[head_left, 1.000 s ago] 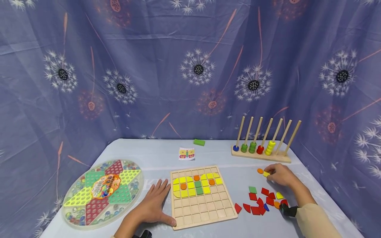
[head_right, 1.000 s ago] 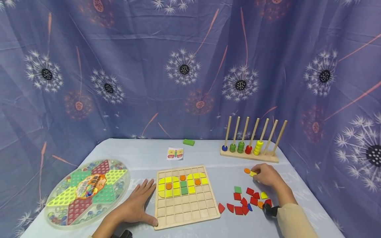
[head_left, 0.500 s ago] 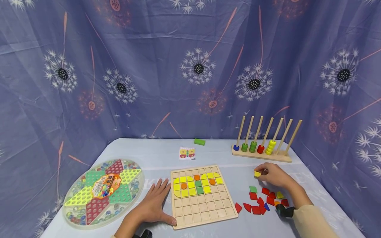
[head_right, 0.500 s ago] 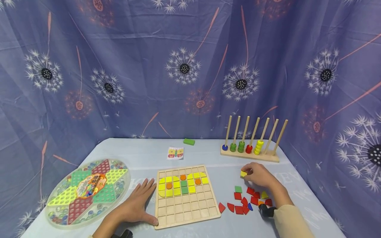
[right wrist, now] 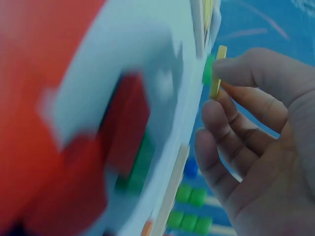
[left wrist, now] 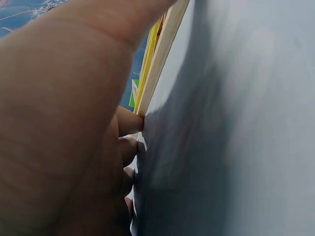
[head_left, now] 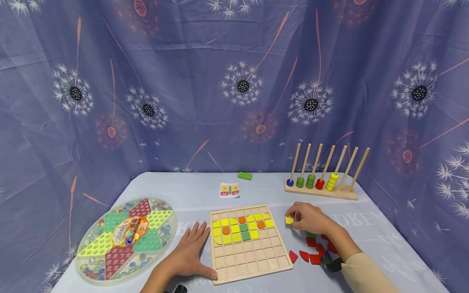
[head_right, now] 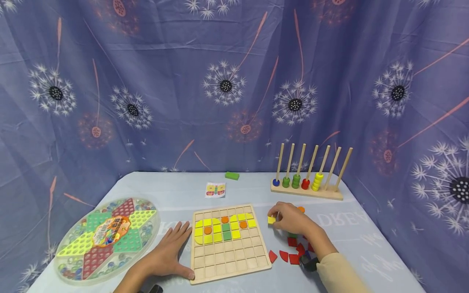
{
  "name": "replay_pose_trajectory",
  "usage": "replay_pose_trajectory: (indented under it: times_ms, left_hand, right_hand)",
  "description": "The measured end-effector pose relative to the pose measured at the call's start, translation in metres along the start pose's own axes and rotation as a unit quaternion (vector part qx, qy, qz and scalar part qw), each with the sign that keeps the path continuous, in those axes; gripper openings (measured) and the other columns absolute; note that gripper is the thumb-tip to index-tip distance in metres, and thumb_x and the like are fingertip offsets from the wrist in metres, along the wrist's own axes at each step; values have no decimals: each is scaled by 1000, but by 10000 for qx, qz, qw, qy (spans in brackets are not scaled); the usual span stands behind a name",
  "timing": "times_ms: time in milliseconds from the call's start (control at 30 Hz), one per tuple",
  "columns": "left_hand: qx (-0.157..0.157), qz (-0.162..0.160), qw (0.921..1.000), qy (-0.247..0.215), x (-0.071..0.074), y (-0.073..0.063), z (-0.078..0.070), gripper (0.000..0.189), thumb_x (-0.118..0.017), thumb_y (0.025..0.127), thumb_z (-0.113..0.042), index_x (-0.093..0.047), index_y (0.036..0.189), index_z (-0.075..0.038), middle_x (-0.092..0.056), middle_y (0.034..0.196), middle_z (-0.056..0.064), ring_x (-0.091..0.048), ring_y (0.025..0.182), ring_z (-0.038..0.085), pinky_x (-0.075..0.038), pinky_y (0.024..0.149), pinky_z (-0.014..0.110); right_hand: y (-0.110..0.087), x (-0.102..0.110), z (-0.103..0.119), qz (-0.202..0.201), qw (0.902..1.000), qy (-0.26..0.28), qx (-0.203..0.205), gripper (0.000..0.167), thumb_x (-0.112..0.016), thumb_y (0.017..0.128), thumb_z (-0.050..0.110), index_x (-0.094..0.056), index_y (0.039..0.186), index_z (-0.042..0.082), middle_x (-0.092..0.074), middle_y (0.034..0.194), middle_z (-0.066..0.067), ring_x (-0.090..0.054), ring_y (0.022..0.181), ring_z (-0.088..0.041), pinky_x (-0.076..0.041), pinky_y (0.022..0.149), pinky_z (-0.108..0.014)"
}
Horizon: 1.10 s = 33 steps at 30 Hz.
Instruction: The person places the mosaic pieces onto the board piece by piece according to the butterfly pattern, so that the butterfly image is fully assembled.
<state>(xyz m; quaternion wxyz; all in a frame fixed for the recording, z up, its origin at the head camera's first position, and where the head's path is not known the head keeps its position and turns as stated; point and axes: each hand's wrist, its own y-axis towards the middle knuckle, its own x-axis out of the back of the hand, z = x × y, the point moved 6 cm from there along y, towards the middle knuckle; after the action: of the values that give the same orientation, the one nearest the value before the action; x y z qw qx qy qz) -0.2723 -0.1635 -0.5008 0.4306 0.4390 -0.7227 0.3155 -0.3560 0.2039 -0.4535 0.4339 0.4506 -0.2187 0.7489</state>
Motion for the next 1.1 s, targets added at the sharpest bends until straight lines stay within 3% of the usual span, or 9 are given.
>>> replay_pose_trajectory:
  times_ms: [267, 600, 900, 1100]
  left_hand:
    - [-69, -49, 9999, 85, 0, 1, 0, 136, -65, 50, -87, -24, 153, -7, -13, 159, 14, -2, 144, 36, -3, 113, 58]
    - [-132, -29, 9999, 51, 4, -3, -2, 136, -66, 51, -86, -25, 152, -4, -14, 158, 17, -4, 144, 38, -5, 113, 59]
    - [-120, -9, 9999, 52, 2, -2, -1, 136, -66, 52, -86, -25, 152, -5, -13, 158, 15, -3, 144, 37, -4, 113, 58]
    - [-110, -37, 9999, 37, 2, -2, -2, 136, -68, 51, -85, -26, 152, -5, -14, 158, 15, -3, 144, 37, -4, 113, 58]
  right_hand:
    - [16, -21, 35, 467, 9981, 11, 400, 26, -74, 81, 14, -73, 106, 14, -61, 95, 5, -55, 74, -9, -51, 61, -24]
    - [28, -41, 65, 743, 9943, -25, 764, 25, -75, 82, 16, -74, 107, 14, -59, 91, 8, -55, 74, -8, -50, 64, -23]
    - [30, -52, 71, 826, 9930, -177, 823, 23, -74, 81, 12, -74, 103, 18, -58, 92, 11, -54, 74, -9, -48, 65, -22]
    - [26, -49, 68, 777, 9950, -31, 624, 28, -74, 81, 14, -72, 109, 19, -55, 94, 9, -51, 72, -10, -47, 63, -24]
